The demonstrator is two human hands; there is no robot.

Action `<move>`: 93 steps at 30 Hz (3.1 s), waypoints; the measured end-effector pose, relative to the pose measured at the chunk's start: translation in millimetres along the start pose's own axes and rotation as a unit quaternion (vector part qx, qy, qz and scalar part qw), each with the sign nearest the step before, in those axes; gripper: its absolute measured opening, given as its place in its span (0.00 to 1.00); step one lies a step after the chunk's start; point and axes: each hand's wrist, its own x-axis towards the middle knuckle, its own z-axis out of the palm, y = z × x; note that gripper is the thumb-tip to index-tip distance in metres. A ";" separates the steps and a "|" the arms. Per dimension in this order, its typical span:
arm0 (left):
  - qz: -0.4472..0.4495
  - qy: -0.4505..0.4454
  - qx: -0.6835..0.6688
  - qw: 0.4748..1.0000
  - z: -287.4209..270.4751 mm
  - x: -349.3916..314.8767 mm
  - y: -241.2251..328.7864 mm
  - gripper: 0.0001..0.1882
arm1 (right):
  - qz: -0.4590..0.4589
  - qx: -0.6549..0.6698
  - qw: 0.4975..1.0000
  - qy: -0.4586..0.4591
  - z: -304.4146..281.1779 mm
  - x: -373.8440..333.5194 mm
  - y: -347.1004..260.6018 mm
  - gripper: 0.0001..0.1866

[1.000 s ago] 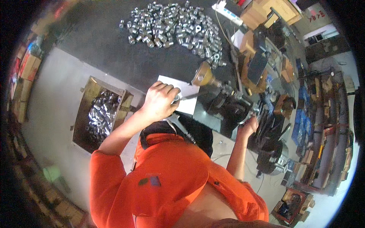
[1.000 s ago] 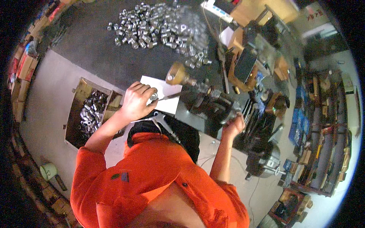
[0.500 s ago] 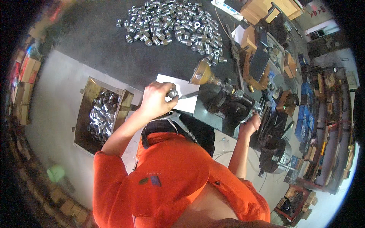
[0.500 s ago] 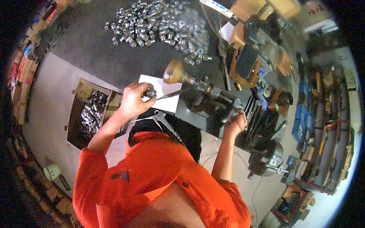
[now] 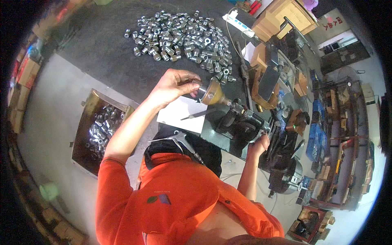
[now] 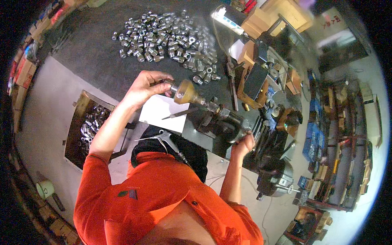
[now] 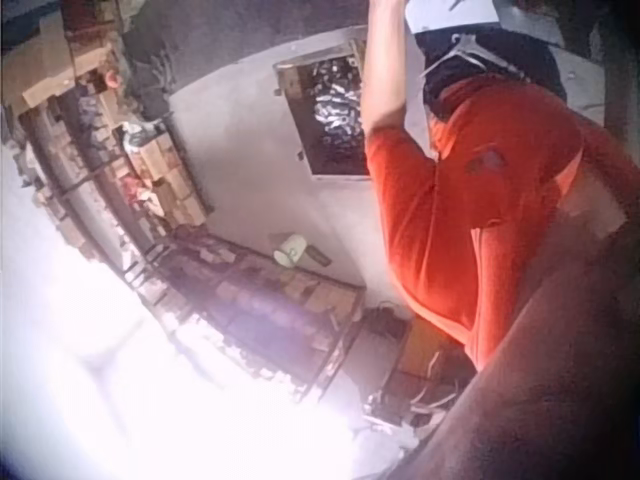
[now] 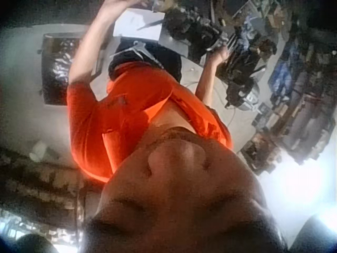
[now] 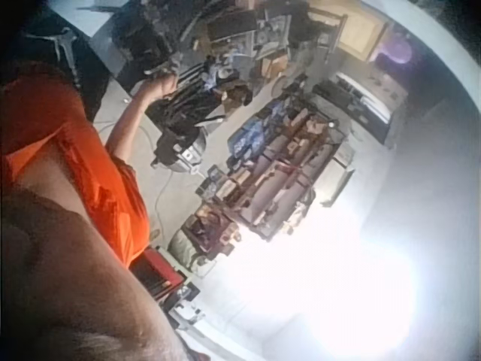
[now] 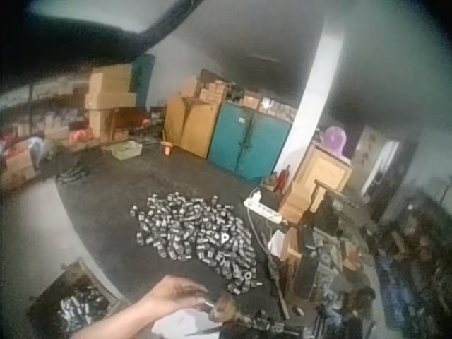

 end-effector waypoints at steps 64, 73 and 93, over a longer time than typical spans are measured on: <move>0.000 0.023 -0.029 0.999 7.6 4.0 -10.5 0.17 | -0.213 0.059 0.962 -0.157 12.0 -0.6 -76.7 0.13; -0.007 0.047 -0.036 0.998 10.3 0.7 -5.9 0.14 | -0.014 0.041 0.996 -0.073 -33.1 1.4 5.3 0.10; -0.237 0.225 0.730 0.601 -129.5 -204.5 -40.4 0.15 | -0.098 0.046 0.985 -0.132 -21.1 -32.7 -40.1 0.07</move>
